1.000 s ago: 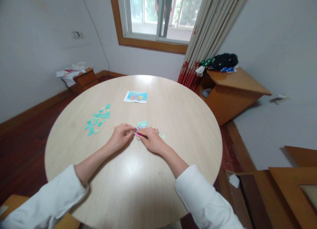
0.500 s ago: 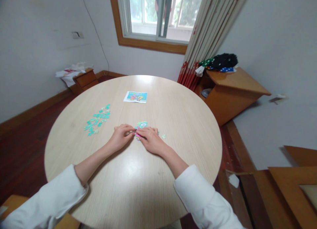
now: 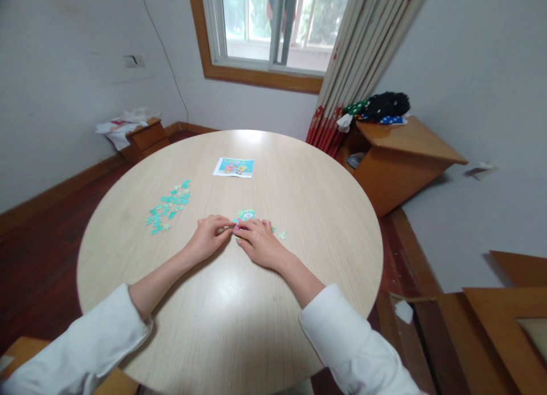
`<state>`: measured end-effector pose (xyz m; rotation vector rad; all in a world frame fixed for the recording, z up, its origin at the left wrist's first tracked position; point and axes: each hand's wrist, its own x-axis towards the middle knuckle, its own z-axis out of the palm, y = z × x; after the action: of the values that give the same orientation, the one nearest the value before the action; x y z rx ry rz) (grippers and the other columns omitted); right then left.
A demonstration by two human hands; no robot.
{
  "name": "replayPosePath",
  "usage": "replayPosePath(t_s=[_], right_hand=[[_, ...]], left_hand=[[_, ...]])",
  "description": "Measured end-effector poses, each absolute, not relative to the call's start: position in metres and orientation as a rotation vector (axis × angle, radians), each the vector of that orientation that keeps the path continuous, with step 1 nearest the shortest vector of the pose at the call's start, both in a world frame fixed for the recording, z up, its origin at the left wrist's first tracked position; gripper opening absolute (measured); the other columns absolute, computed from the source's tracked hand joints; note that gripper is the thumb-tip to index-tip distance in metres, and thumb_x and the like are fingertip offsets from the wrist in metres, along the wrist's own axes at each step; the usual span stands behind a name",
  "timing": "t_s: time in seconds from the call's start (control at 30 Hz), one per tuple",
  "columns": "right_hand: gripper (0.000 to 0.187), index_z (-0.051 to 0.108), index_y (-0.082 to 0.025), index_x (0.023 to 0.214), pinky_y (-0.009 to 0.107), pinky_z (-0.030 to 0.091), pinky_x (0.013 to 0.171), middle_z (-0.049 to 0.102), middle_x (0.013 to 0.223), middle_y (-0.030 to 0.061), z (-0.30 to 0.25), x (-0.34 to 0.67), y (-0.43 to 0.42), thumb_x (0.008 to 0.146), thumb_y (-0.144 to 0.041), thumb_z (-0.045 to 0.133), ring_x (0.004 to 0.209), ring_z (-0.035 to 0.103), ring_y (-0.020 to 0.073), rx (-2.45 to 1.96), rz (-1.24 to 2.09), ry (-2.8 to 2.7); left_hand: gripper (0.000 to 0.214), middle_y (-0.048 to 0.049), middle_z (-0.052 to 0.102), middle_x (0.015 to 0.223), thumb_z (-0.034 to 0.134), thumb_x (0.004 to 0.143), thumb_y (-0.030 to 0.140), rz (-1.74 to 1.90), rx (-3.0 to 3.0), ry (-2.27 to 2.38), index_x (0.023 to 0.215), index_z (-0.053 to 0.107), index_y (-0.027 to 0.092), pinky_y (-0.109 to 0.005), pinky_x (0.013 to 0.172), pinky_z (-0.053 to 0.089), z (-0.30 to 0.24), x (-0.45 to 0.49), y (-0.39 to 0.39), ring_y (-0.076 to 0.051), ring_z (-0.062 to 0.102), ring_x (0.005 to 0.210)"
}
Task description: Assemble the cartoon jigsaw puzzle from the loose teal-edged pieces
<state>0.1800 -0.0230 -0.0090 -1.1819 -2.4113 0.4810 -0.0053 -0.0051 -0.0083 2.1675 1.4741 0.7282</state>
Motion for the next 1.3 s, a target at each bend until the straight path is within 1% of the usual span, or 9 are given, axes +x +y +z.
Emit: replayPosePath(t_s=[0.23,0.4,0.57,0.73,0.9,1.07,1.3], right_hand=[[0.028,0.066,-0.021,0.113,0.042,0.027,0.094,0.067,0.118,0.0106,-0.008,0.180,-0.022,0.097,-0.028,0.045,0.114,0.053,0.0216,-1.166,0.443,-2.372],[0.026,0.069,-0.020,0.107,0.041,0.026,0.091,0.070,0.112,0.0099,-0.010,0.180,-0.020,0.096,-0.024,0.046,0.110,0.055,0.0215,-1.163,0.426,-2.329],[0.025,0.069,-0.019,0.106,0.041,0.027,0.090,0.070,0.111,0.0101,-0.010,0.181,-0.020,0.095,-0.023,0.047,0.108,0.055,0.0217,-1.173,0.425,-2.322],[0.027,0.070,-0.020,0.106,0.042,0.028,0.090,0.071,0.110,0.0104,-0.010,0.181,-0.021,0.096,-0.024,0.046,0.107,0.054,0.0224,-1.181,0.404,-2.335],[0.026,0.070,-0.020,0.105,0.042,0.028,0.091,0.071,0.109,0.0098,-0.010,0.181,-0.021,0.095,-0.022,0.046,0.108,0.053,0.0225,-1.165,0.364,-2.366],[0.024,0.070,-0.019,0.103,0.041,0.028,0.090,0.070,0.111,0.0092,-0.007,0.181,-0.022,0.095,-0.021,0.047,0.108,0.052,0.0222,-1.164,0.314,-2.404],[0.024,0.070,-0.019,0.102,0.041,0.029,0.090,0.069,0.110,0.0096,-0.005,0.180,-0.023,0.094,-0.021,0.048,0.108,0.051,0.0229,-1.196,0.278,-2.432]], left_hand=[[0.020,-0.0059,0.074,0.098,0.057,0.082,0.018,0.696,2.181,1.438,0.093,0.074,0.022,-0.040,0.090,0.039,-0.008,-0.006,-0.005,-0.021,0.064,0.095],[0.019,-0.0060,0.074,0.095,0.057,0.082,0.017,0.708,2.188,1.436,0.091,0.074,0.021,-0.040,0.089,0.040,-0.007,-0.005,-0.006,-0.021,0.064,0.093],[0.018,-0.0060,0.074,0.095,0.058,0.081,0.017,0.730,2.195,1.424,0.091,0.073,0.021,-0.040,0.088,0.039,-0.009,-0.005,-0.005,-0.021,0.064,0.093],[0.013,-0.0051,0.073,0.094,0.061,0.083,0.024,0.724,2.190,1.430,0.090,0.072,0.021,-0.039,0.085,0.036,-0.013,-0.005,-0.006,-0.021,0.063,0.093],[0.020,-0.0044,0.071,0.096,0.065,0.082,0.033,0.727,2.224,1.469,0.098,0.068,0.022,-0.038,0.084,0.031,-0.018,-0.001,-0.008,-0.022,0.060,0.095],[0.024,-0.0041,0.067,0.101,0.066,0.082,0.032,0.736,2.280,1.465,0.104,0.065,0.024,-0.037,0.084,0.030,-0.022,0.001,-0.010,-0.021,0.057,0.099],[0.022,-0.0045,0.065,0.099,0.066,0.082,0.030,0.715,2.290,1.472,0.103,0.067,0.024,-0.038,0.084,0.031,-0.020,0.002,-0.011,-0.022,0.057,0.099]])
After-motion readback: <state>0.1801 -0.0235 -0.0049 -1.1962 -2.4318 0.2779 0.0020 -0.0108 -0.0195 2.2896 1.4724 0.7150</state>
